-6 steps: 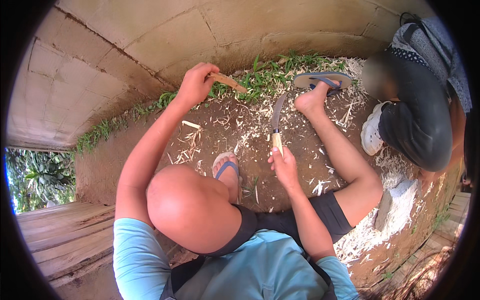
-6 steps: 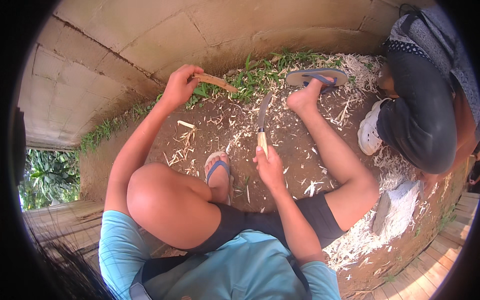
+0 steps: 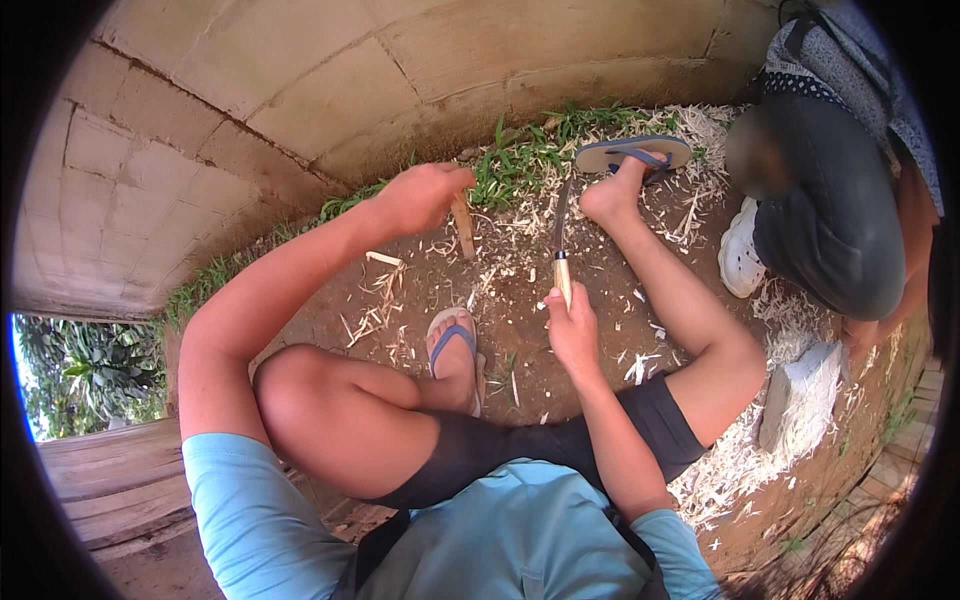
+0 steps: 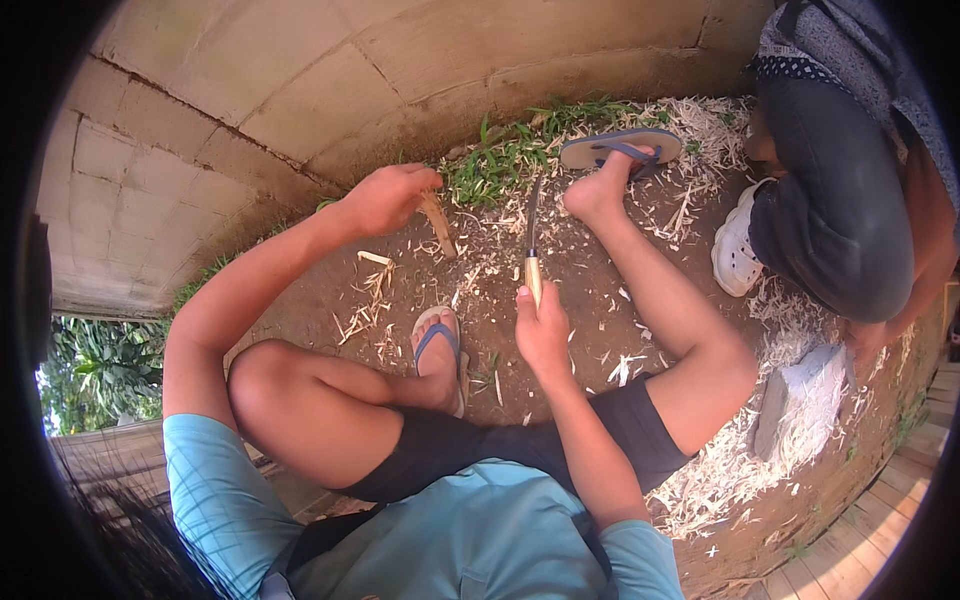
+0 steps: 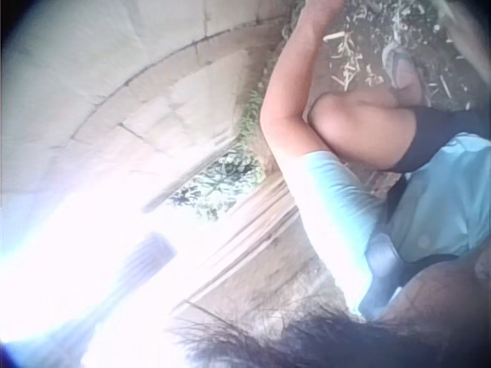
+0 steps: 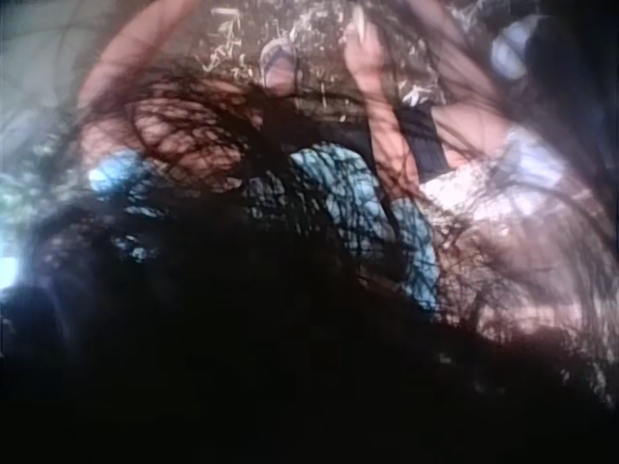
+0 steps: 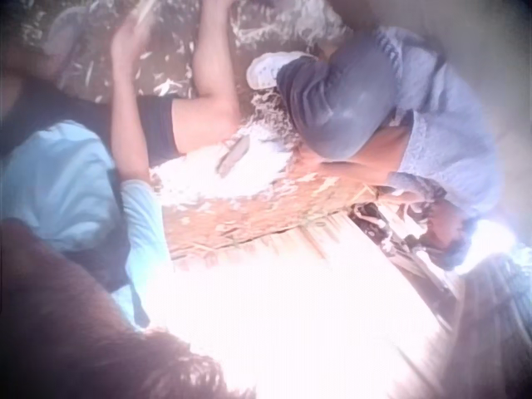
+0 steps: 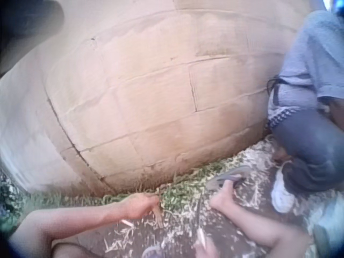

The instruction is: The person sits on the ground and uses a knife to shave thin strips from a piece of wood. They hold the wood in their left hand and the knife in their right, repeatedly scraping the blade against the wood to create shavings.

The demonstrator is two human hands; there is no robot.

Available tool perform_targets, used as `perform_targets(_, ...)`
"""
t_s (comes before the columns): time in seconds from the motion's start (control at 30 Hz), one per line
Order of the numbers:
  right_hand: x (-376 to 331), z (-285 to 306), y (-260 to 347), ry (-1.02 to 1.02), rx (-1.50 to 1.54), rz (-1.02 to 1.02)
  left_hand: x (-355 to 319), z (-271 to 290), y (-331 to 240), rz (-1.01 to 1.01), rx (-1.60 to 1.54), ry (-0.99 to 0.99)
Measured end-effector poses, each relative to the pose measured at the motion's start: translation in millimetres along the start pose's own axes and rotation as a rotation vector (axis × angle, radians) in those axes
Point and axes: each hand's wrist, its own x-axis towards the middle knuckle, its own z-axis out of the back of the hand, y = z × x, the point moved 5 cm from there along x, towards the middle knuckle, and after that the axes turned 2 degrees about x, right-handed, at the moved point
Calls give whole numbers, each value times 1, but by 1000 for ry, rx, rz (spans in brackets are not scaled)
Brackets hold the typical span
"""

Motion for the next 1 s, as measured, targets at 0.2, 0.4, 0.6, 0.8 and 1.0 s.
perform_targets(0.2,2,-9,-8,28,-49,-28,-44,-52,-35,-57,-126,6)
perform_targets(0.4,-9,-24,24,23,-146,49,-44,-69,-26,53,-128,54)
perform_targets(0.6,-15,-23,2,148,-322,-33,-38,-73,-23,85,-55,49)
perform_targets(0.8,-31,-19,23,-107,-211,128,-44,-74,-31,28,-15,34)
perform_targets(1.0,-31,-10,19,217,-627,54,-52,-83,-52,-143,159,96)
